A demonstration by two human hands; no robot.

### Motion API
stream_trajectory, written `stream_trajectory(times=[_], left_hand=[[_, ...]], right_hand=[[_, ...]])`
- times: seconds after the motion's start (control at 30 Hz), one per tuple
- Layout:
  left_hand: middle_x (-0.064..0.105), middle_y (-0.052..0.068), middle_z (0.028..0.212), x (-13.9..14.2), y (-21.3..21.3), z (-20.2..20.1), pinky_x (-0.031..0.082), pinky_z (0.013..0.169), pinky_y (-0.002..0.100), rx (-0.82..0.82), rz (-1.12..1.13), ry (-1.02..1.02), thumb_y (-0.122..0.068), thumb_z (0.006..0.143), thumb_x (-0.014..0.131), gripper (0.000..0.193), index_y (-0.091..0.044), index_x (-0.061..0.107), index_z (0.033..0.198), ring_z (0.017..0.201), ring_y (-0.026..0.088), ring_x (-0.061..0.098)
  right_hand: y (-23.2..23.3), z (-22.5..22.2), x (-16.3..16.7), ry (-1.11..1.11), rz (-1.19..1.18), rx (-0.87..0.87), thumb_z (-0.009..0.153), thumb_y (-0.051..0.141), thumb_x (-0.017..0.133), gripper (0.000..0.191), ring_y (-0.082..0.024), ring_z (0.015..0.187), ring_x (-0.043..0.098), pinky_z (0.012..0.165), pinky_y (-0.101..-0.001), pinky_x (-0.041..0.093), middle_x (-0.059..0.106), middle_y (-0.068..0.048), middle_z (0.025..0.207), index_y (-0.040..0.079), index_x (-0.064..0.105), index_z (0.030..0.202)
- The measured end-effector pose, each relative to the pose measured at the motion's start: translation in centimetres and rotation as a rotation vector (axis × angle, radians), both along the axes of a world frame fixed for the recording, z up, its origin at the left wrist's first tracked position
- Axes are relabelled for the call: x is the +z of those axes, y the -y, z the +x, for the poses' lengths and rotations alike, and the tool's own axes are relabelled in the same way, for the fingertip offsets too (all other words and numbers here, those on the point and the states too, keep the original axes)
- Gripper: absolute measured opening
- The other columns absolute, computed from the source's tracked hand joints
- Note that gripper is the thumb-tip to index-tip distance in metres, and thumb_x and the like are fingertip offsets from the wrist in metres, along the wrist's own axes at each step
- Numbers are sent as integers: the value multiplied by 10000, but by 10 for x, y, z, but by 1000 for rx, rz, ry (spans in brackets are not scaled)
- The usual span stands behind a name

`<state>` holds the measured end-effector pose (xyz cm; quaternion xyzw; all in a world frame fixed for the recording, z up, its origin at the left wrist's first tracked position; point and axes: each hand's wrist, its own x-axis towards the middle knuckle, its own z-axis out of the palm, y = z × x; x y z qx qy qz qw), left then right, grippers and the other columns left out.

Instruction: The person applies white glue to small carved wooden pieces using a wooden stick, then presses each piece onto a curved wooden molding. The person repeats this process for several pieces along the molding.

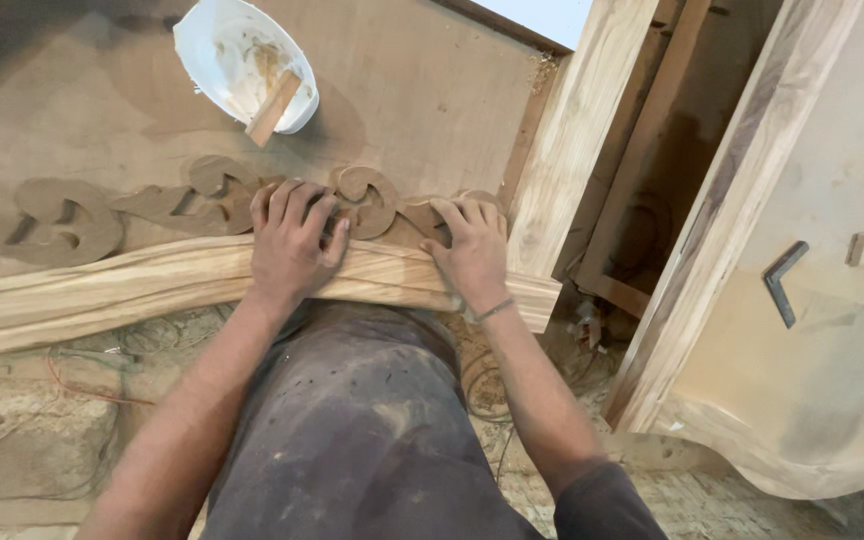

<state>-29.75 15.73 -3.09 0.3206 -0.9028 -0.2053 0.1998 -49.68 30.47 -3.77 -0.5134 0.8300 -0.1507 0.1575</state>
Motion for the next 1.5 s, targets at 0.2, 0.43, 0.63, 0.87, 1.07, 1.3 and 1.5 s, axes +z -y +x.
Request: stream_trajectory(times=[0.2, 0.43, 0.63, 0.87, 1.07, 1.3, 1.5], left_hand=[[623, 107, 1246, -3, -6, -4, 368, 1148, 507, -17, -5, 7, -237, 925, 769, 282, -75, 684, 1139, 1282, 318, 543], [628, 108, 1239, -7, -12, -8, 374, 1135, 511, -38, 11, 35, -235, 932, 781, 279, -81, 695, 1148, 1238, 318, 559], [630, 103, 1234, -4, -13, -9, 382, 1110, 508, -36, 20, 41, -233, 912, 783, 280, -85, 692, 1132, 1209, 316, 563], [615, 103, 1244, 2, -7, -7, 388, 1077, 499, -28, 2, 19, -235, 908, 770, 296, -79, 680, 1143, 1178, 317, 559], [623, 90, 1231, 6, -5, -5, 385, 1071, 497, -9, 21, 15, -257, 889, 757, 316, -91, 677, 1146, 1187, 305, 558], [621, 120, 1231, 9, -2, 1, 385, 1064, 498, -15, 20, 29, -281, 889, 737, 434, -60, 643, 1252, 1185, 310, 556], [609, 123, 1241, 10, 3, 9, 380, 1066, 495, 6, 16, 14, -298, 895, 726, 467, -59, 625, 1283, 1192, 307, 549]], right_hand=[[-6, 2, -2, 35, -13, -71, 694, 298, 898, 601, -311, 1134, 561, 973, -457, 426, 643, -64, 1168, 162, 679, 1237], [-12, 8, 0, 62, -18, -153, 721, 275, 877, 582, -308, 1141, 561, 974, -449, 430, 640, -56, 1201, 152, 670, 1251], [-14, 16, 1, 93, -75, -196, 793, 248, 830, 515, -318, 1152, 569, 988, -451, 443, 640, -68, 1241, 121, 666, 1265], [-6, 22, -1, 80, -54, -201, 821, 233, 815, 451, -328, 1122, 596, 968, -458, 452, 645, -87, 1221, 101, 684, 1232], [-4, 22, -1, 86, -76, -191, 826, 235, 815, 449, -311, 1123, 628, 929, -451, 467, 651, -79, 1224, 99, 680, 1232], [0, 26, -2, 51, -45, -184, 812, 256, 824, 458, -316, 1100, 630, 922, -458, 473, 655, -86, 1200, 115, 687, 1225], [10, 26, 10, 43, 7, -169, 804, 277, 833, 469, -345, 1140, 607, 951, -447, 494, 644, -126, 1224, 111, 694, 1221]])
